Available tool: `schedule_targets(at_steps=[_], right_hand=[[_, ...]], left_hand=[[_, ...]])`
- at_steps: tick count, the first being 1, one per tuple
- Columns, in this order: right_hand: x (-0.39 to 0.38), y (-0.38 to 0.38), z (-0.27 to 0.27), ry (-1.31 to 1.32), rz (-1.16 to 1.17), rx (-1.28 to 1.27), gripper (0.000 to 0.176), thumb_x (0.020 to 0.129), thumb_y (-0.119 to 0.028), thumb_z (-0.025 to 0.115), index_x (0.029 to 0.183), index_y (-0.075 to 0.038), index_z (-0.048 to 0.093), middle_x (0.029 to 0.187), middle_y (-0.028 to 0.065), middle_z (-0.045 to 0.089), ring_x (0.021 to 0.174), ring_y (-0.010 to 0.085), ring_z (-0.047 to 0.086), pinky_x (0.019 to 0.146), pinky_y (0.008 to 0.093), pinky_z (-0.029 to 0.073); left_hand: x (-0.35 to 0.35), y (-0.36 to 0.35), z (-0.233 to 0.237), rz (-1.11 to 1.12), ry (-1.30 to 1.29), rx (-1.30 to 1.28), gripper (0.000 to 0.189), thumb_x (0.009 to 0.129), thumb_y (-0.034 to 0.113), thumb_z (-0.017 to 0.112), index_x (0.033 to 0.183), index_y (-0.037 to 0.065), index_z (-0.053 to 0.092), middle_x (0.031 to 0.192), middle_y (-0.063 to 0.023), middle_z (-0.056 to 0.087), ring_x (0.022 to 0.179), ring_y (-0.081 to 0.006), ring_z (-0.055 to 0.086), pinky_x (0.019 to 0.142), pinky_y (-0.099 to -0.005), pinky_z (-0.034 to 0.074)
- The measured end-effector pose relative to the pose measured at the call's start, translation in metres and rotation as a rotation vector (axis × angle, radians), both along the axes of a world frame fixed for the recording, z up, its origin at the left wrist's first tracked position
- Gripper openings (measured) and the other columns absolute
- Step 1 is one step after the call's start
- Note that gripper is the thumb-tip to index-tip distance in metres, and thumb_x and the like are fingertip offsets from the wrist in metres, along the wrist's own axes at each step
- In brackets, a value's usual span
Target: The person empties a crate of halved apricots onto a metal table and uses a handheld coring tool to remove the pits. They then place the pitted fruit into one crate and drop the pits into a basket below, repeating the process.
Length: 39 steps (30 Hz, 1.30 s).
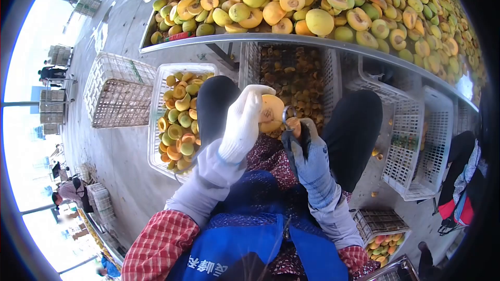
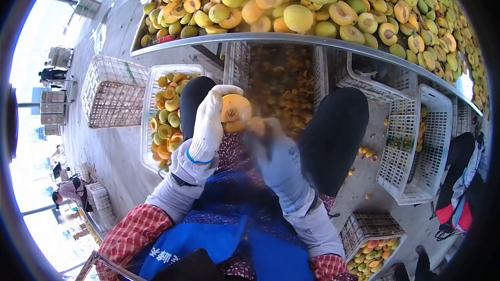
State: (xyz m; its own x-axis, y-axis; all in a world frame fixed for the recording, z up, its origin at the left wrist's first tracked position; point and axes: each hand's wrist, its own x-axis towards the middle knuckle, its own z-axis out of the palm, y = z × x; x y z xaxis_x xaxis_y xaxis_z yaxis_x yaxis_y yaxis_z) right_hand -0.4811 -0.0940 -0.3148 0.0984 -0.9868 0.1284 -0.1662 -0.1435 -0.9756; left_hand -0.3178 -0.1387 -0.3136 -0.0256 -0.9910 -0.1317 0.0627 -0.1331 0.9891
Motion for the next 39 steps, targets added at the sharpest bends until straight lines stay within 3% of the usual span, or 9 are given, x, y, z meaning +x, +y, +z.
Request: schedule_targets(at_steps=[3, 7, 14, 20, 27, 29, 32, 34, 39], right_hand=[[0.005, 0.008, 0.009, 0.346, 0.046, -0.117, 0.020, 0.093, -0.018, 0.061, 0.105, -0.004, 0.053, 0.075, 0.0163, 0.062, 0.064, 0.0332, 0.066, 0.055, 0.0407, 0.049], [0.011, 0.016, 0.000, 0.072, -0.049, 0.062, 0.021, 0.091, -0.020, 0.064, 0.101, -0.005, 0.053, 0.073, 0.0179, 0.062, 0.065, 0.0372, 0.065, 0.055, 0.0425, 0.049], [0.009, 0.026, 0.010, 0.429, 0.114, 0.029, 0.028, 0.091, -0.022, 0.064, 0.108, -0.004, 0.050, 0.074, 0.0189, 0.063, 0.067, 0.0396, 0.065, 0.057, 0.0446, 0.050], [0.016, 0.046, -0.001, 0.180, 0.196, 0.175, 0.053, 0.092, -0.017, 0.060, 0.134, 0.009, 0.041, 0.099, 0.0222, 0.062, 0.088, 0.0342, 0.062, 0.077, 0.0399, 0.049], [0.028, 0.057, -0.033, -0.039, 0.134, 0.033, 0.040, 0.093, -0.009, 0.056, 0.129, 0.006, 0.045, 0.091, 0.0156, 0.064, 0.078, 0.0210, 0.065, 0.067, 0.0337, 0.051], [0.031, 0.058, -0.039, 0.002, 0.079, -0.025, 0.040, 0.094, -0.010, 0.057, 0.129, 0.005, 0.046, 0.095, 0.0129, 0.065, 0.080, 0.0191, 0.064, 0.069, 0.0317, 0.052], [0.058, 0.052, -0.046, -0.826, -0.307, 0.350, 0.039, 0.092, -0.010, 0.062, 0.127, 0.003, 0.049, 0.099, 0.0089, 0.064, 0.080, 0.0160, 0.064, 0.070, 0.0283, 0.053], [0.034, 0.036, -0.047, -0.848, -0.194, 0.380, 0.038, 0.095, -0.008, 0.058, 0.131, 0.002, 0.048, 0.109, 0.0092, 0.061, 0.092, 0.0151, 0.062, 0.082, 0.0266, 0.051], [-0.002, 0.016, -0.025, -0.690, -0.052, 0.367, 0.037, 0.091, -0.003, 0.063, 0.126, -0.001, 0.052, 0.107, 0.0074, 0.063, 0.091, 0.0099, 0.062, 0.080, 0.0225, 0.052]], left_hand=[[0.003, 0.007, 0.010, -0.088, 0.044, 0.044, 0.047, 0.103, 0.042, 0.043, 0.114, -0.001, 0.059, 0.097, -0.0084, 0.063, 0.088, -0.0118, 0.059, 0.078, -0.0250, 0.047], [-0.004, 0.024, 0.020, -0.077, -0.017, 0.016, 0.049, 0.103, 0.042, 0.045, 0.118, -0.003, 0.058, 0.106, -0.0083, 0.062, 0.097, -0.0108, 0.058, 0.086, -0.0243, 0.046], [0.004, 0.030, 0.022, -0.077, -0.045, 0.052, 0.039, 0.100, 0.034, 0.051, 0.111, -0.002, 0.059, 0.088, -0.0080, 0.064, 0.074, -0.0096, 0.061, 0.068, -0.0222, 0.048], [-0.003, 0.036, 0.022, -0.040, -0.047, 0.105, 0.024, 0.098, 0.019, 0.053, 0.105, -0.002, 0.060, 0.078, -0.0072, 0.064, 0.063, -0.0095, 0.060, 0.057, -0.0194, 0.044], [-0.001, 0.032, 0.025, -0.093, -0.222, 0.098, 0.021, 0.099, 0.018, 0.051, 0.102, -0.001, 0.061, 0.075, -0.0070, 0.064, 0.060, -0.0078, 0.058, 0.052, -0.0205, 0.046], [-0.002, 0.038, 0.015, -0.013, -0.069, 0.126, 0.025, 0.099, 0.020, 0.051, 0.110, -0.001, 0.060, 0.087, -0.0093, 0.065, 0.072, -0.0096, 0.061, 0.063, -0.0223, 0.049], [-0.017, 0.041, 0.001, 0.135, 0.096, -0.015, 0.032, 0.098, 0.020, 0.055, 0.122, -0.001, 0.056, 0.104, -0.0102, 0.065, 0.090, -0.0139, 0.062, 0.081, -0.0255, 0.048], [-0.020, 0.044, -0.003, 0.136, 0.093, -0.145, 0.042, 0.098, 0.019, 0.055, 0.133, -0.001, 0.048, 0.119, -0.0129, 0.061, 0.107, -0.0178, 0.058, 0.098, -0.0282, 0.042], [0.005, 0.042, 0.007, -0.145, 0.061, 0.048, 0.040, 0.096, 0.030, 0.059, 0.124, 0.002, 0.056, 0.105, -0.0074, 0.064, 0.084, -0.0086, 0.059, 0.070, -0.0211, 0.048]])
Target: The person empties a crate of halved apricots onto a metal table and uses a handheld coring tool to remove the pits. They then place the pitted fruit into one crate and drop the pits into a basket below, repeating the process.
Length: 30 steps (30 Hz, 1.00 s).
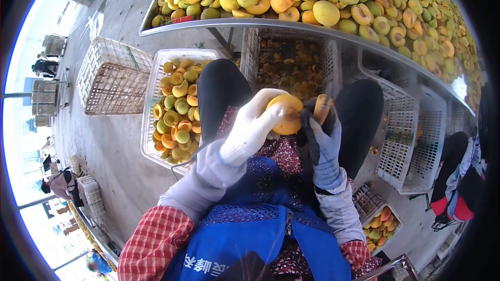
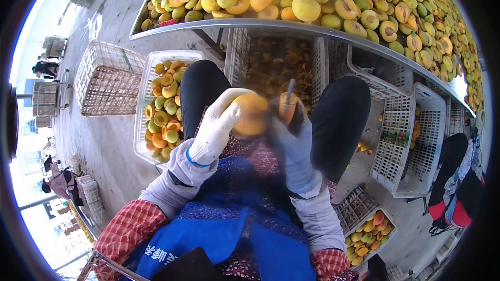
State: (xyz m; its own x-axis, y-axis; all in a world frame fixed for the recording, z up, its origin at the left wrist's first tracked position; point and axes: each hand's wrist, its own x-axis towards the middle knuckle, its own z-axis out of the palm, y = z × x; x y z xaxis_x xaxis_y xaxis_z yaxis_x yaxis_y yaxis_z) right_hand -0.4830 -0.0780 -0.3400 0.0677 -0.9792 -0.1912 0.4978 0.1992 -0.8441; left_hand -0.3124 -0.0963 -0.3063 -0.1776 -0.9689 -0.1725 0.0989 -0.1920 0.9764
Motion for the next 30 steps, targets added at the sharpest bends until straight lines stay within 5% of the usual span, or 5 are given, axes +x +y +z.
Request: schedule_targets(at_steps=[9, 17, 20, 24, 30], right_hand=[[0.028, 0.004, 0.017, 1.000, -0.125, -0.411, 0.023, 0.081, 0.001, 0.070, 0.101, -0.001, 0.060, 0.085, 0.0111, 0.064, 0.078, 0.0156, 0.064, 0.071, 0.0289, 0.049], [0.035, 0.025, 0.002, 0.717, 0.037, -0.281, 0.024, 0.083, 0.000, 0.068, 0.105, 0.001, 0.058, 0.089, 0.0052, 0.062, 0.076, 0.0093, 0.056, 0.071, 0.0251, 0.049], [0.031, 0.015, 0.019, 0.552, -0.174, -0.211, 0.031, 0.083, -0.007, 0.071, 0.109, 0.002, 0.057, 0.085, 0.0202, 0.063, 0.076, 0.0314, 0.066, 0.071, 0.0330, 0.052], [0.027, 0.006, 0.013, 0.943, -0.071, -0.418, 0.041, 0.082, -0.002, 0.071, 0.120, 0.002, 0.056, 0.099, 0.0136, 0.068, 0.084, 0.0182, 0.067, 0.076, 0.0308, 0.052], [0.028, 0.028, 0.020, 1.050, 0.075, -0.578, 0.049, 0.079, -0.019, 0.079, 0.118, -0.001, 0.055, 0.104, 0.0194, 0.068, 0.093, 0.0329, 0.070, 0.077, 0.0398, 0.055]], left_hand=[[-0.010, 0.004, -0.003, 0.107, -0.192, -0.024, 0.021, 0.097, 0.016, 0.054, 0.111, 0.002, 0.063, 0.099, -0.0063, 0.065, 0.085, -0.0114, 0.059, 0.078, -0.0269, 0.048], [-0.018, 0.004, -0.013, 0.244, -0.013, -0.085, 0.024, 0.098, 0.015, 0.053, 0.115, 0.001, 0.061, 0.105, -0.0087, 0.065, 0.097, -0.0126, 0.060, 0.088, -0.0270, 0.047], [-0.007, 0.004, -0.015, 0.230, 0.084, -0.025, 0.027, 0.100, 0.019, 0.051, 0.119, 0.001, 0.060, 0.107, -0.0076, 0.064, 0.098, -0.0124, 0.060, 0.089, -0.0259, 0.046], [-0.012, 0.007, -0.010, 0.235, 0.001, -0.075, 0.027, 0.100, 0.017, 0.051, 0.119, 0.000, 0.060, 0.101, -0.0056, 0.065, 0.092, -0.0097, 0.059, 0.085, -0.0242, 0.046], [-0.004, 0.008, -0.009, 0.241, 0.243, 0.040, 0.036, 0.101, 0.030, 0.053, 0.120, -0.001, 0.057, 0.101, -0.0087, 0.062, 0.091, -0.0134, 0.061, 0.076, -0.0264, 0.051]])
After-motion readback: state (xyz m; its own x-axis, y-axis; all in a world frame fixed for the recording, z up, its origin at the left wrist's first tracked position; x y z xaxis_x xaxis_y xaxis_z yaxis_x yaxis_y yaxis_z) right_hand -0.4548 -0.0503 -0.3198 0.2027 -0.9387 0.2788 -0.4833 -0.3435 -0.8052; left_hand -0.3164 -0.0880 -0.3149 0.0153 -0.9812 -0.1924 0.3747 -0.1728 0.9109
